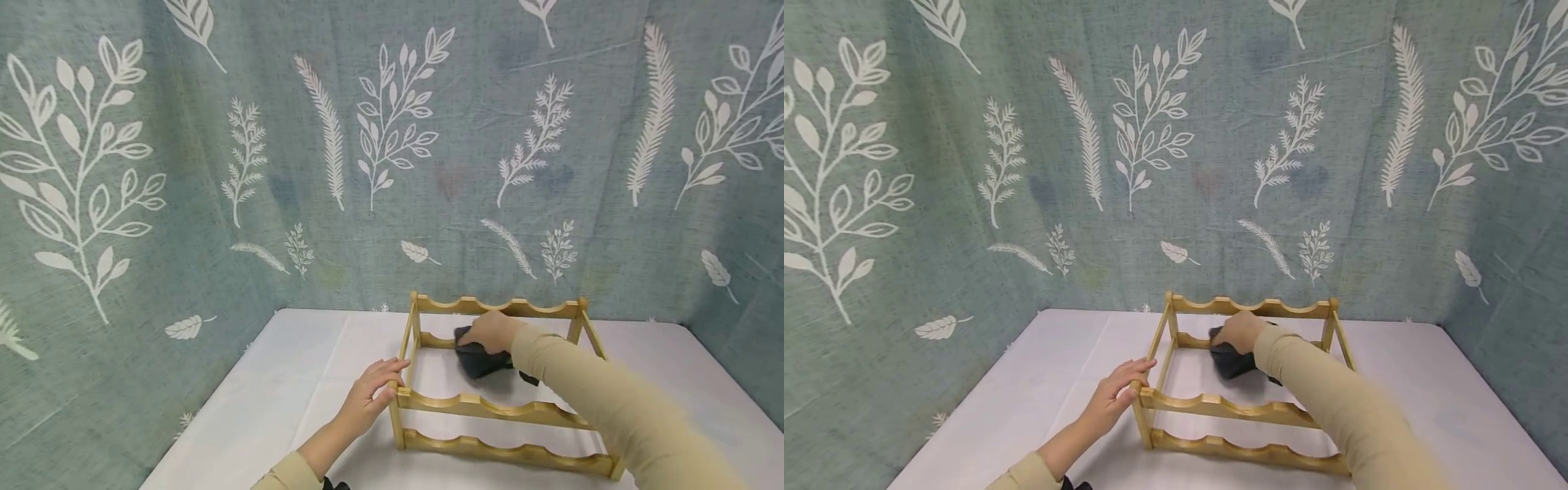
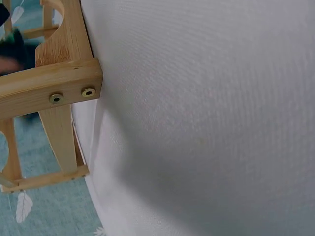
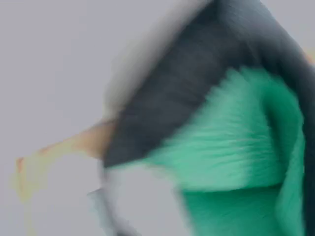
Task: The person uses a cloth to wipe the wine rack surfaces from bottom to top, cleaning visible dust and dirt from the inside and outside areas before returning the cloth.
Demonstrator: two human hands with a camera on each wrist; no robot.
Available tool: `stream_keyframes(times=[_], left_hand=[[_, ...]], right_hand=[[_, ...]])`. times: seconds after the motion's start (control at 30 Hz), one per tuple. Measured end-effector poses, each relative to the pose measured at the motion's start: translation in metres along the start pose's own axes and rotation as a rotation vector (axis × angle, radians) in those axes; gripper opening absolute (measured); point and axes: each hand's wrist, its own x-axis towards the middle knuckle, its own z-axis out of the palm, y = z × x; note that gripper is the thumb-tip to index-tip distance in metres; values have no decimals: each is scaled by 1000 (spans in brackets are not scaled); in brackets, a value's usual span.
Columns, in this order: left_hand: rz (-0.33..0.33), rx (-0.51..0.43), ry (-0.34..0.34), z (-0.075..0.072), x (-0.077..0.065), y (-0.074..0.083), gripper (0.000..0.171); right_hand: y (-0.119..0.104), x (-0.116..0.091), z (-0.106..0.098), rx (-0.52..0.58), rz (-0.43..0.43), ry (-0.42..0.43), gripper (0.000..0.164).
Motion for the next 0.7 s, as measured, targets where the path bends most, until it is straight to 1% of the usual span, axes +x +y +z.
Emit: stream_keyframes(times=[0.03,0.07,0.13,0.2,0.23,0.33,0.37,0.43,0.53,0.63,0.7], left_hand=[[-6,-5,-1,0,0,0,34],[-8,-6,-2,1,0,0,32],[-11,-6,-9,1,0,1,30],[-10,-3,-14,2,1,2,29],[-13,-5,-13,2,2,2,29],[-2,-3,-2,4,2,3,32],[1,-3,0,4,2,3,33],[1,-4,0,4,3,3,35],[5,1,-6,4,4,2,33],[-7,3,-3,4,4,1,32],[-23,-6,-1,4,4,0,30]], right_hand=[[-4,12,4,-46,-8,52,42],[-4,26,17,-100,-19,141,44],[-6,46,35,-199,-6,273,48],[-4,66,54,-261,46,359,54],[-2,73,61,-282,81,384,56],[-2,77,60,-277,168,367,58],[-1,77,59,-274,194,348,57],[1,71,55,-256,228,308,56],[8,54,48,-227,282,216,57],[20,31,41,-238,324,136,58],[29,15,39,-276,342,82,54]])
